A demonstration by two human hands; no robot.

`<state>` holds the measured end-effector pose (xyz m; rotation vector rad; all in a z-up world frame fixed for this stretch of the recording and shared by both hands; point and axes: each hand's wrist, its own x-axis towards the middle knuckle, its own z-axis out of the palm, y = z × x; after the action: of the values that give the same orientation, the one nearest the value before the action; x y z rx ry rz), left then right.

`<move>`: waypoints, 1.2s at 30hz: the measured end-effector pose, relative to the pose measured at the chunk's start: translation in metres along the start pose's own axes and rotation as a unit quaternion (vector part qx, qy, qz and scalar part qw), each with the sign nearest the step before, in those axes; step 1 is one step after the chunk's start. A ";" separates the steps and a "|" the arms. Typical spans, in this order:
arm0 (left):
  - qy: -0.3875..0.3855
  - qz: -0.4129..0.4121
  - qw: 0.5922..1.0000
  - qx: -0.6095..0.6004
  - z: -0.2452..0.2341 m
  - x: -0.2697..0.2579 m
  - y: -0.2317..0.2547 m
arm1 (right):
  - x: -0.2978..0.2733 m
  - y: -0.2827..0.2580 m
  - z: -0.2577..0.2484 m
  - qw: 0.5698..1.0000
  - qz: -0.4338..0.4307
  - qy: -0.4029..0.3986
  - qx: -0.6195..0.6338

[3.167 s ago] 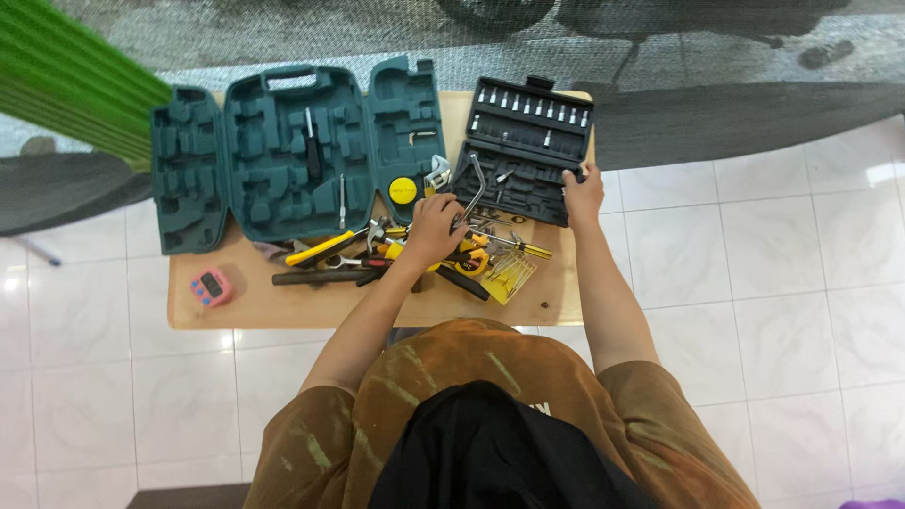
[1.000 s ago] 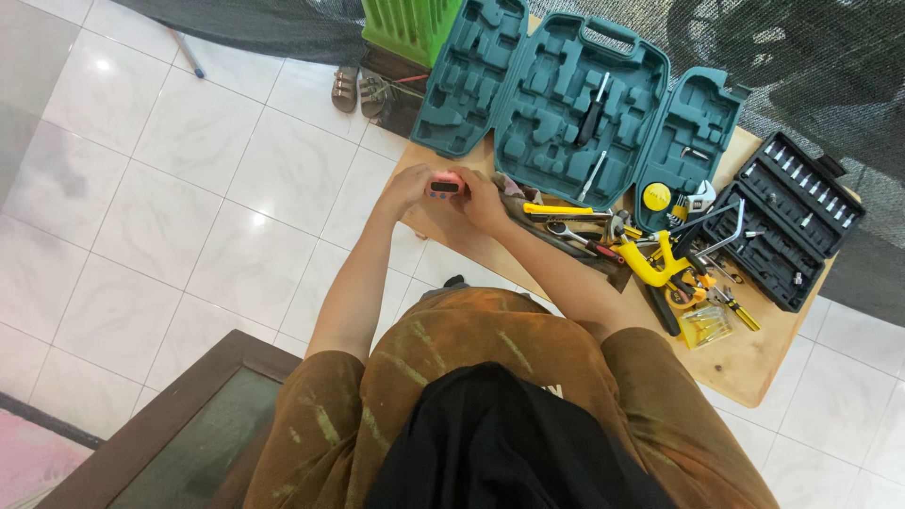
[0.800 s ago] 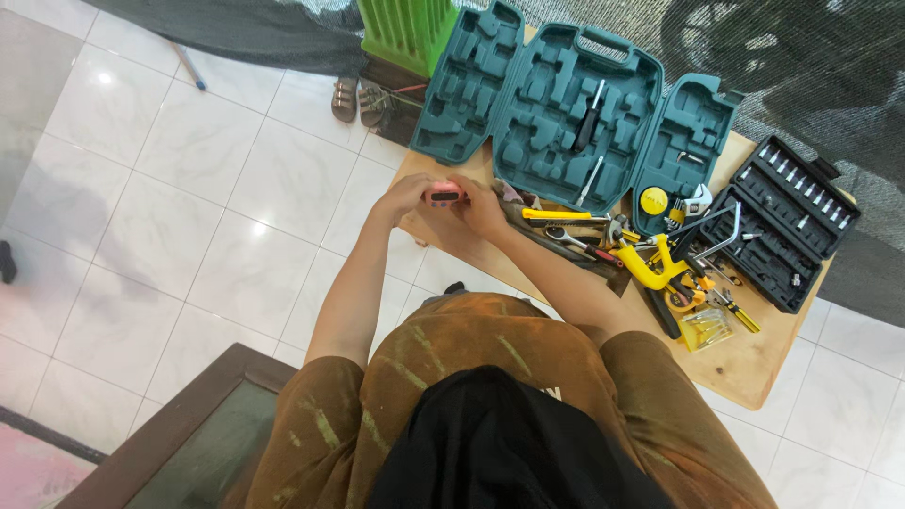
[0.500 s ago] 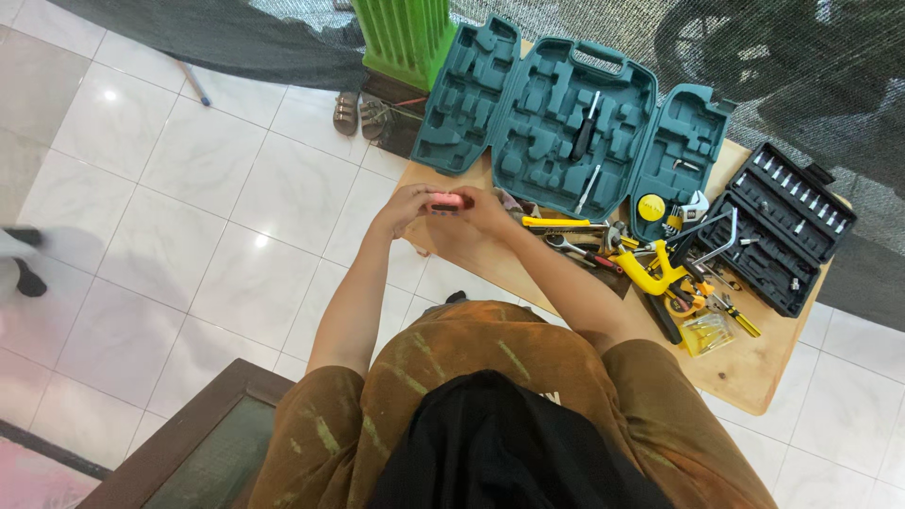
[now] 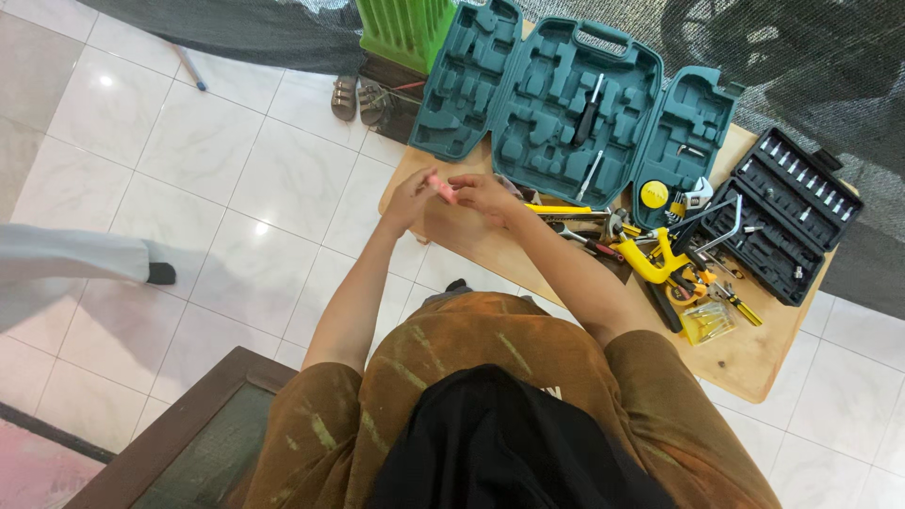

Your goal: The person unloads tools from tool cases onto a table, then wipes down metal rods and screwdrivers with a cloth.

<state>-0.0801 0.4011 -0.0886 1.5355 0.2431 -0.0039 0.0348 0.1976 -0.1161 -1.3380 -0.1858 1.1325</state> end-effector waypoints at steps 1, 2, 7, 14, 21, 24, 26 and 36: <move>0.000 -0.001 1.000 0.000 0.005 -0.001 -0.004 | 0.000 0.001 0.002 1.000 0.001 0.000 0.001; 0.022 0.100 0.987 0.121 0.011 -0.004 -0.007 | 0.001 0.002 0.004 1.000 -0.014 -0.010 0.006; 0.089 0.162 0.950 0.253 0.033 -0.010 0.007 | -0.010 -0.007 0.009 0.997 -0.060 0.019 -0.032; -0.134 0.036 0.944 -0.299 0.035 -0.007 0.094 | -0.116 -0.121 0.032 0.969 -0.216 0.053 -0.111; -0.207 0.091 0.956 -0.185 0.070 0.000 0.138 | -0.160 -0.169 0.053 0.958 -0.103 0.225 -0.147; -0.209 0.091 0.959 -0.170 0.078 0.003 0.142 | -0.154 -0.164 0.041 0.962 -0.130 0.218 -0.102; -0.215 0.091 0.958 -0.168 0.080 0.004 0.144 | -0.152 -0.158 0.030 0.962 -0.146 0.210 -0.096; -0.194 0.173 0.965 0.024 0.107 0.013 0.143 | -0.156 -0.147 0.000 0.968 -0.147 0.196 -0.056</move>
<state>-0.0285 0.3029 0.0520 1.5730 -0.3398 -0.0333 0.0359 0.1106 0.0798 -1.5488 -0.1519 0.6008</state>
